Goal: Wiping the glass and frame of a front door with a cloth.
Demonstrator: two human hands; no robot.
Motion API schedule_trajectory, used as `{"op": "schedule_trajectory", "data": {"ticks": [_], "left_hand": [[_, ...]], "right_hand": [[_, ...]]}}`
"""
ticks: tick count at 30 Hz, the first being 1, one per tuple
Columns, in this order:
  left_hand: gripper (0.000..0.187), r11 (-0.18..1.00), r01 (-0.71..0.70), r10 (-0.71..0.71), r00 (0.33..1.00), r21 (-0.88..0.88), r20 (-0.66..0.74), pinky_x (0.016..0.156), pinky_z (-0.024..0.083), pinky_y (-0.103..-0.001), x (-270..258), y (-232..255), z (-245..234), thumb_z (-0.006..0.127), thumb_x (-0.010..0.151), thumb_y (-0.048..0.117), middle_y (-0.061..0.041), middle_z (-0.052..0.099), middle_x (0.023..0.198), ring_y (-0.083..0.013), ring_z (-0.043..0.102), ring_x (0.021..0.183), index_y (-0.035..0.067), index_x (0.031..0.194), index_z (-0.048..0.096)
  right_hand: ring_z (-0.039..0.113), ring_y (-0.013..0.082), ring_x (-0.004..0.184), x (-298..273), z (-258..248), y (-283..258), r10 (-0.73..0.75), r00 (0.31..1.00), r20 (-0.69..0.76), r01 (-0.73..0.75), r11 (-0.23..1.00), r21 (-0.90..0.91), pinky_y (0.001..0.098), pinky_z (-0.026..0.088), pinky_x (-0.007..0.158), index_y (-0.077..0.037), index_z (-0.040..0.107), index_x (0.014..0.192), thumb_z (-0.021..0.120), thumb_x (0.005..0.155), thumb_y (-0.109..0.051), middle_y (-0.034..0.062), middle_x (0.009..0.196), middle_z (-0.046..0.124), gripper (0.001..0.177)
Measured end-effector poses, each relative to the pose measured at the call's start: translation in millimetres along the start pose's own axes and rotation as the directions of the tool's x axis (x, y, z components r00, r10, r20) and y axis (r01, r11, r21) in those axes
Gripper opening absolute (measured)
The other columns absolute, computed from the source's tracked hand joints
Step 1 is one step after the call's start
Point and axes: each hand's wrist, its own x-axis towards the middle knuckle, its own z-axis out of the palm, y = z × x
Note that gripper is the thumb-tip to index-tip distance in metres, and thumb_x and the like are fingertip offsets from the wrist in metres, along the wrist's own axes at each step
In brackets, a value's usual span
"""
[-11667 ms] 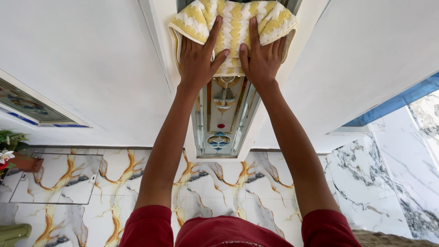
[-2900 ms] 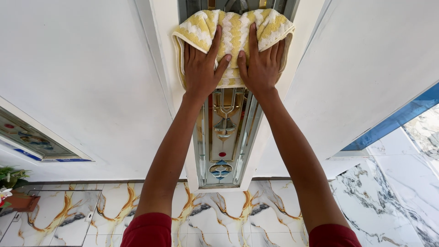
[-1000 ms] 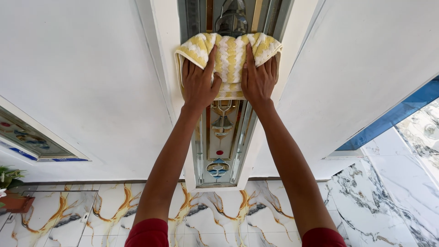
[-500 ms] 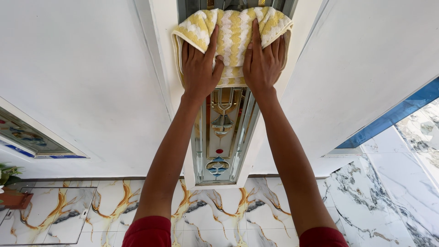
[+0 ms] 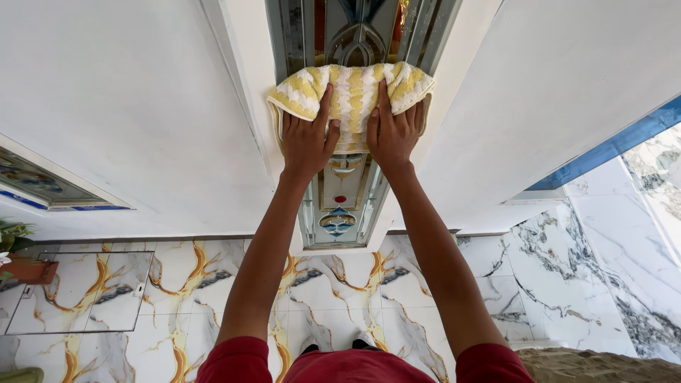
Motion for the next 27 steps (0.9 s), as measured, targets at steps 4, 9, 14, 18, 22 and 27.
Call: {"op": "schedule_trajectory", "data": {"ticks": [4,9,14,18,22,27], "left_hand": [[0.059,1.0,0.019,-0.019,0.999,-0.009,0.039,0.124,0.029,-0.056,-39.3,-4.4,14.0,0.053,0.109,0.033,-0.02,0.058,0.15,-0.0391,0.053,0.138,0.019,0.164,0.036],[0.06,0.998,0.061,-0.062,0.99,0.019,0.126,0.122,0.029,-0.055,-77.2,-9.6,29.5,0.056,0.107,0.034,-0.021,0.058,0.149,-0.0394,0.053,0.137,0.017,0.162,0.038],[0.066,0.999,0.041,-0.038,0.986,-0.015,0.162,0.124,0.025,-0.056,-101.8,-8.5,24.3,0.058,0.103,0.031,-0.022,0.055,0.151,-0.0406,0.05,0.14,0.016,0.163,0.035],[0.069,0.997,0.054,-0.041,0.979,-0.056,0.2,0.125,0.022,-0.056,-99.7,-7.4,19.0,0.059,0.102,0.028,-0.022,0.055,0.152,-0.0402,0.048,0.141,0.017,0.164,0.032],[0.069,0.997,0.033,-0.021,0.985,-0.072,0.17,0.125,0.021,-0.056,-81.8,-6.2,13.0,0.059,0.103,0.03,-0.021,0.055,0.151,-0.0404,0.047,0.142,0.016,0.164,0.031],[0.066,0.997,0.01,-0.005,0.997,-0.071,0.076,0.125,0.023,-0.054,-37.6,-3.1,4.4,0.06,0.106,0.038,-0.019,0.057,0.151,-0.0402,0.049,0.142,0.021,0.164,0.033]], "right_hand": [[0.051,0.0485,0.138,-36.9,-0.6,0.9,-0.023,0.999,0.03,0.023,1.0,0.019,0.0647,0.022,0.125,-0.007,0.055,0.152,0.055,0.103,-0.018,0.0259,0.143,0.06,0.05],[0.051,0.0487,0.137,-78.0,3.5,4.5,-0.025,0.992,0.121,0.021,0.999,0.034,0.066,0.023,0.124,-0.007,0.057,0.151,0.057,0.101,-0.017,0.0255,0.141,0.06,0.051],[0.05,0.0493,0.138,-110.4,9.4,5.5,-0.009,0.985,0.174,0.003,0.999,0.033,0.0667,0.021,0.124,-0.009,0.055,0.153,0.057,0.101,-0.019,0.025,0.143,0.059,0.053],[0.047,0.0513,0.139,-111.5,12.5,5.8,-0.012,0.981,0.192,0.005,0.999,0.037,0.0679,0.019,0.123,-0.008,0.051,0.154,0.057,0.1,-0.022,0.0266,0.144,0.057,0.056],[0.045,0.0526,0.14,-97.2,15.3,7.2,-0.037,0.985,0.168,0.031,0.999,0.036,0.067,0.019,0.124,-0.006,0.05,0.155,0.055,0.103,-0.025,0.0286,0.147,0.055,0.056],[0.044,0.0537,0.139,-48.1,5.2,3.5,0.003,0.988,0.154,-0.007,1.0,0.03,0.0664,0.018,0.124,-0.004,0.048,0.157,0.051,0.107,-0.033,0.0341,0.146,0.053,0.058]]}}
